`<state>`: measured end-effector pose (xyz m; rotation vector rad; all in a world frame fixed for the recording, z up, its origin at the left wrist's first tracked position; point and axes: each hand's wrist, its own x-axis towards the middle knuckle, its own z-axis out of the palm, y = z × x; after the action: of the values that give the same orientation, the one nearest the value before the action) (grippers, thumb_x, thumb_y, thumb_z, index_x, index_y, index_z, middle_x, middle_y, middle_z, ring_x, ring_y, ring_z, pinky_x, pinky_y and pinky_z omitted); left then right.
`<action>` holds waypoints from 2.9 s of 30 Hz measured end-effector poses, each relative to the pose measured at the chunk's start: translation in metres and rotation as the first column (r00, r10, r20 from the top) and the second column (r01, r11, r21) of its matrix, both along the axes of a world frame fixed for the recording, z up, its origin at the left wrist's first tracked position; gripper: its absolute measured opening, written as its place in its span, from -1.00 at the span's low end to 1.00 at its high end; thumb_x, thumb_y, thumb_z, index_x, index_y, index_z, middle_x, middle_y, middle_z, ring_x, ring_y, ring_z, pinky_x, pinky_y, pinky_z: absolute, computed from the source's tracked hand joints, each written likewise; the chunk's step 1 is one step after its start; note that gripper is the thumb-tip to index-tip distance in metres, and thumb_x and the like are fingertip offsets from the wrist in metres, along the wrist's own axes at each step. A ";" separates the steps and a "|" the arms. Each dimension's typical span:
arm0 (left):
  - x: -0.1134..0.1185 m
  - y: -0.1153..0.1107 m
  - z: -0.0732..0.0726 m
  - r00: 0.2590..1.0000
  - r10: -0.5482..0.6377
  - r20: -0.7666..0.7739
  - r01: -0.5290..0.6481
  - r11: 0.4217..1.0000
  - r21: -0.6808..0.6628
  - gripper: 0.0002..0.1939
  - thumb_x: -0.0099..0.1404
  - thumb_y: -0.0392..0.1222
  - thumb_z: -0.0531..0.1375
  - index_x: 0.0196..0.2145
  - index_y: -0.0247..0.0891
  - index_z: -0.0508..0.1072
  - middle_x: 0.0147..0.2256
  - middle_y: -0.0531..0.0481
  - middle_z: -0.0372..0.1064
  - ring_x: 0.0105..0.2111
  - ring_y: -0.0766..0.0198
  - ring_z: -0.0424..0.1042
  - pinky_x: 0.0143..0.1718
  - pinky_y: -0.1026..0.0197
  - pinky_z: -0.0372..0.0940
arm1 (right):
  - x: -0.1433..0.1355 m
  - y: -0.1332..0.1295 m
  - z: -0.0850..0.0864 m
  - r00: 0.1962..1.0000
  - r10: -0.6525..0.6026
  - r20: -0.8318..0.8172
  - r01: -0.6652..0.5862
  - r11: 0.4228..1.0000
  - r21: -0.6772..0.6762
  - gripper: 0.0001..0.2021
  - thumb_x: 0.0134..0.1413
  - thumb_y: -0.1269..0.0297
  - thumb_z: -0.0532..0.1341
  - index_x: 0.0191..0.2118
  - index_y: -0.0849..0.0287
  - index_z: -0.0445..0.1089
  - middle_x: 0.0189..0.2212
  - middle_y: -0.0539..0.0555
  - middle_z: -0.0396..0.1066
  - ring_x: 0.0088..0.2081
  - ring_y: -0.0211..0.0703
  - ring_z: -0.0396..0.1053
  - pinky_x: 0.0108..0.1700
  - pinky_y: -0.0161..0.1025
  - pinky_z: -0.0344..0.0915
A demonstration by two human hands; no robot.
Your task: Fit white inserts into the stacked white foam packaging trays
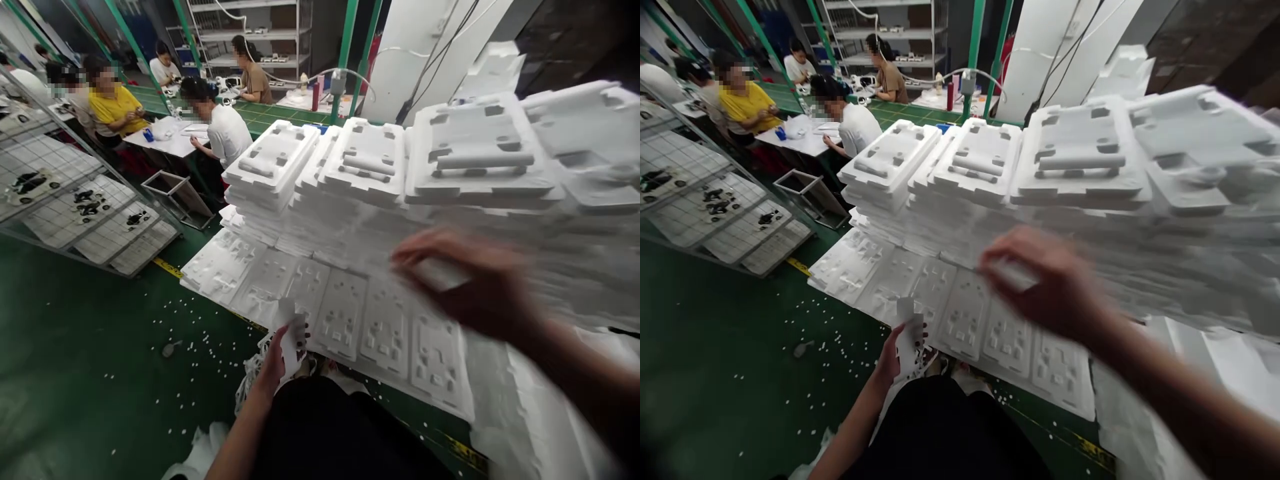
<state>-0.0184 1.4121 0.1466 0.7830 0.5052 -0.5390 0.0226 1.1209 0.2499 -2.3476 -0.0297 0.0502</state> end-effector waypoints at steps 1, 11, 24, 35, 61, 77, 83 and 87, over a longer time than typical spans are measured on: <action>-0.003 -0.003 0.003 1.000 0.009 -0.014 -0.009 0.999 0.031 -0.56 0.26 0.06 0.23 -0.08 -0.33 0.62 -0.15 -0.25 0.62 -0.07 -0.04 0.56 0.00 0.07 0.41 | -0.001 0.008 -0.003 0.998 0.068 0.009 -0.068 0.997 0.047 -0.75 0.16 0.08 0.28 -0.24 0.16 0.53 -0.34 0.11 0.56 -0.31 -0.23 0.50 -0.38 -0.29 0.55; -0.049 -0.051 0.037 0.956 0.243 -0.166 -0.181 0.929 0.322 -0.77 0.15 -0.06 0.33 -0.28 -0.25 0.60 -0.33 -0.10 0.61 -0.25 0.07 0.59 -0.13 0.12 0.48 | -0.046 0.109 -0.132 0.850 0.324 -0.416 0.114 0.659 0.744 -0.55 -0.22 -0.11 0.45 -0.39 0.17 0.41 -0.50 -0.01 0.44 -0.43 -0.14 0.44 -0.38 -0.22 0.40; -0.022 -0.008 0.038 0.986 -0.115 -0.121 0.158 0.877 0.454 -0.73 0.14 -0.09 0.25 -0.23 -0.25 0.58 -0.32 -0.09 0.62 -0.29 0.08 0.58 -0.15 0.11 0.43 | -0.006 0.099 -0.072 0.831 0.483 0.276 -0.516 0.855 0.056 -0.26 0.05 0.30 0.37 0.35 0.11 0.16 0.32 0.33 0.15 0.33 0.22 0.14 0.33 0.19 0.19; 0.126 0.133 0.074 0.690 -0.723 -0.017 0.426 0.387 0.818 -0.19 0.01 0.20 0.43 0.18 -0.14 0.45 0.28 -0.20 0.33 0.32 -0.17 0.23 0.35 -0.13 0.07 | 0.051 0.139 -0.069 0.929 0.358 -0.091 -0.339 0.925 0.172 -0.89 0.11 0.39 0.24 -0.34 0.19 0.55 -0.30 0.12 0.56 -0.28 -0.14 0.49 -0.17 -0.26 0.31; 0.142 0.062 -0.077 0.794 -0.576 0.193 0.201 0.549 0.811 -0.80 0.21 -0.08 0.28 -0.29 -0.25 0.59 -0.39 -0.04 0.53 -0.38 0.22 0.47 -0.30 0.21 0.37 | 0.027 0.188 -0.178 0.791 -0.499 -0.354 0.591 0.772 0.233 -0.65 0.14 -0.11 0.00 -0.47 0.05 0.12 -0.52 0.00 0.30 -0.39 -0.12 0.30 -0.27 -0.20 0.30; 0.219 0.026 -0.118 0.822 -0.547 0.158 0.111 0.426 0.898 -0.82 0.11 -0.30 0.33 -0.27 -0.23 0.51 -0.48 0.05 0.47 -0.43 0.28 0.46 -0.33 0.26 0.33 | 0.097 0.147 -0.222 0.716 -0.618 -0.324 0.688 0.704 0.176 -0.73 -0.02 0.12 0.22 -0.27 0.17 0.54 -0.30 0.17 0.60 -0.20 0.00 0.51 -0.03 -0.11 0.36; 0.216 0.027 -0.116 0.824 -0.546 0.153 0.106 0.414 0.904 -0.82 0.09 -0.30 0.34 -0.30 -0.22 0.51 -0.46 0.04 0.49 -0.42 0.28 0.47 -0.31 0.25 0.34 | 0.093 0.148 -0.228 0.684 -0.650 -0.331 0.723 0.664 0.190 -0.70 -0.07 0.14 0.29 -0.22 0.18 0.55 -0.29 0.17 0.61 -0.21 -0.02 0.53 0.00 -0.09 0.39; 0.217 0.028 -0.116 0.820 -0.550 0.159 0.105 0.417 0.903 -0.88 0.08 -0.31 0.34 -0.36 -0.24 0.54 -0.44 -0.01 0.52 -0.41 0.25 0.47 -0.28 0.21 0.36 | 0.092 0.149 -0.229 0.673 -0.659 -0.335 0.735 0.645 0.209 -0.70 -0.09 0.14 0.31 -0.22 0.18 0.56 -0.30 0.16 0.62 -0.22 -0.01 0.54 0.02 -0.08 0.40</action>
<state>0.1987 1.4397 0.0307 2.0164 0.1394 -0.4292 0.1146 1.2698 0.0214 -1.8492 0.9344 -0.0678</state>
